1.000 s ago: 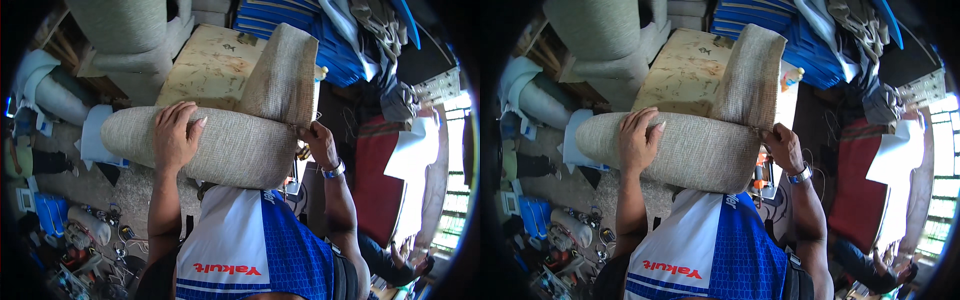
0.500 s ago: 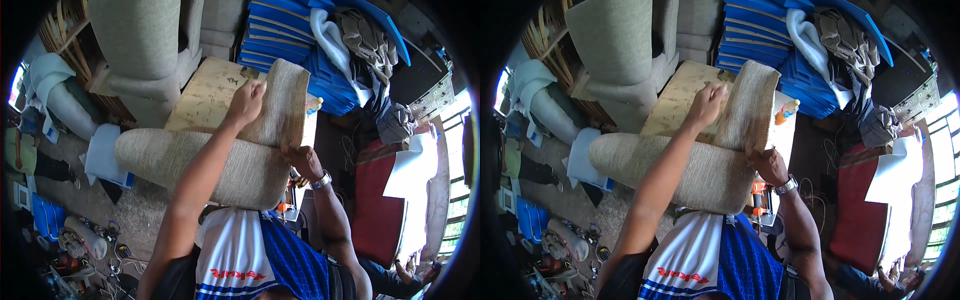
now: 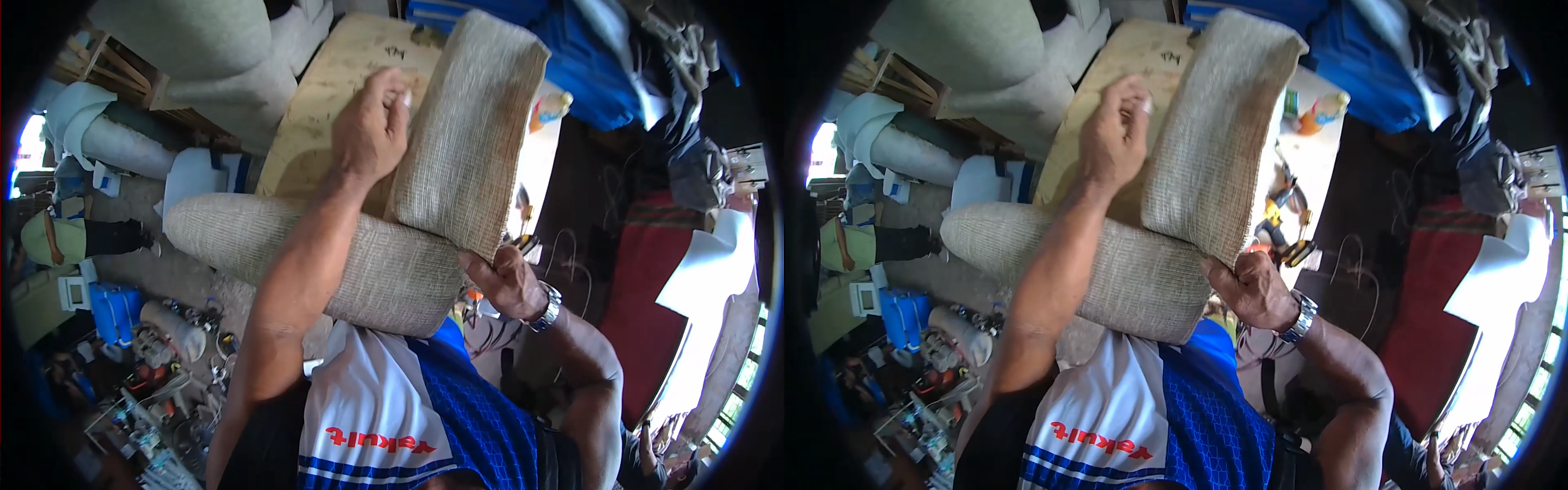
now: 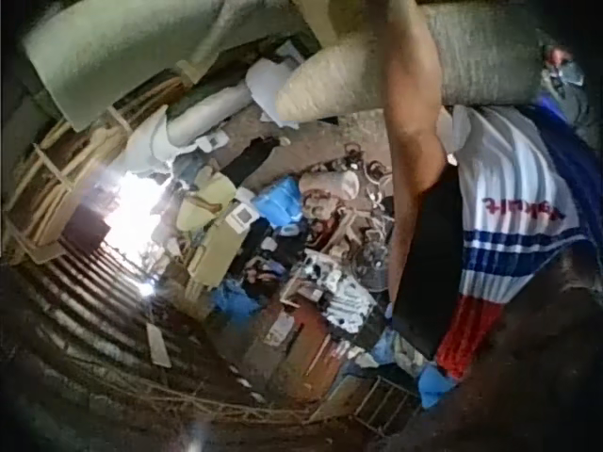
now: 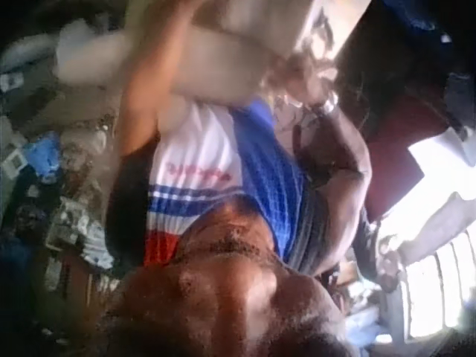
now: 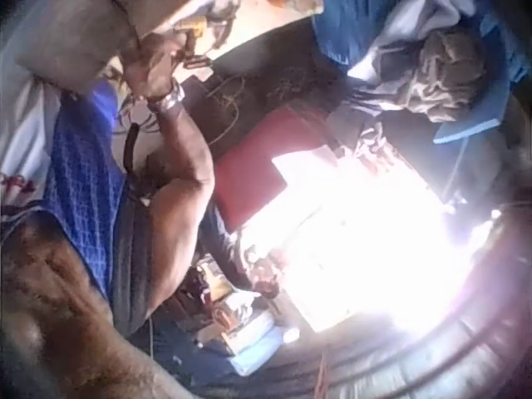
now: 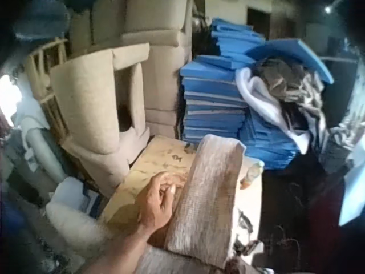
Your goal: The person is upholstering a chair armrest. They use a yellow power drill to remove staples from the existing fabric, then pull and smooth a new beige fabric over the foam. Using an orange staple gun, they secure the fabric to the wooden frame, working around the curves of the armrest.
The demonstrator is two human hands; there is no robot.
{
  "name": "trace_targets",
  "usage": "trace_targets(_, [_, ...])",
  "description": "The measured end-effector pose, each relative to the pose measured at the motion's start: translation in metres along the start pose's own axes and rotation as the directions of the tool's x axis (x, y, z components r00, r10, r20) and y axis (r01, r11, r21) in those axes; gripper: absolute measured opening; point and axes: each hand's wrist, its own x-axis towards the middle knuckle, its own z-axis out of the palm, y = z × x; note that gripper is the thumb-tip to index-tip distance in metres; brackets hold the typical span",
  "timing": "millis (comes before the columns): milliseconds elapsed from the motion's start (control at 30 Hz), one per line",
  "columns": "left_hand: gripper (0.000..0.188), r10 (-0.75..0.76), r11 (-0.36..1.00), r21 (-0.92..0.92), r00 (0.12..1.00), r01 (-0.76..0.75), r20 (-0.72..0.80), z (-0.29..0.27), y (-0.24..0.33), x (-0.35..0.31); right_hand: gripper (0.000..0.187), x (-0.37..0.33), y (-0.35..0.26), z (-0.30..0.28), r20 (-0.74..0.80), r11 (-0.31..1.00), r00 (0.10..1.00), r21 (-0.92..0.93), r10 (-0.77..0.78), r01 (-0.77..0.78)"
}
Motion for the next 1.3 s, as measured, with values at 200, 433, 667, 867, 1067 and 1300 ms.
trace_targets(200, [0.029, 0.061, 0.997, 0.047, 0.998, -0.062, 0.009, 0.003, -0.001, 0.007, 0.02, -0.014, 0.025, -0.021, 0.099, 0.995, 0.99, 0.008, -0.1, 0.1])
trace_targets(433, [0.037, -0.015, 0.972, -0.234, 0.996, 0.034, 0.085, 0.003, 0.017, 0.022, 0.018, 0.012, 0.053, -0.027, -0.038, 0.844, 0.887, -0.332, -0.459, 0.422])
trace_targets(667, [0.051, 0.242, 0.933, 0.12, 0.837, -0.34, 0.49, 0.022, 0.055, -0.004, 0.029, 0.003, 0.052, -0.012, -0.153, 0.952, 0.966, -0.259, -0.209, 0.164])
trace_targets(867, [0.05, 0.205, 0.977, -0.025, 0.891, -0.213, 0.406, 0.027, 0.044, -0.005, 0.02, -0.009, -0.01, -0.03, -0.721, 0.991, 0.692, -0.06, 0.039, -0.119])
trace_targets(1067, [0.057, -0.065, 0.721, -0.636, 0.94, 0.275, 0.334, 0.023, 0.04, 0.009, 0.041, 0.055, -0.064, -0.027, -0.764, 0.936, 0.618, -0.055, 0.186, -0.349])
trace_targets(1300, [0.062, -0.281, 0.596, -0.742, 0.945, 0.308, 0.167, 0.029, 0.038, 0.008, 0.034, 0.079, -0.055, -0.027, -0.762, 0.942, 0.645, -0.172, 0.058, -0.288])
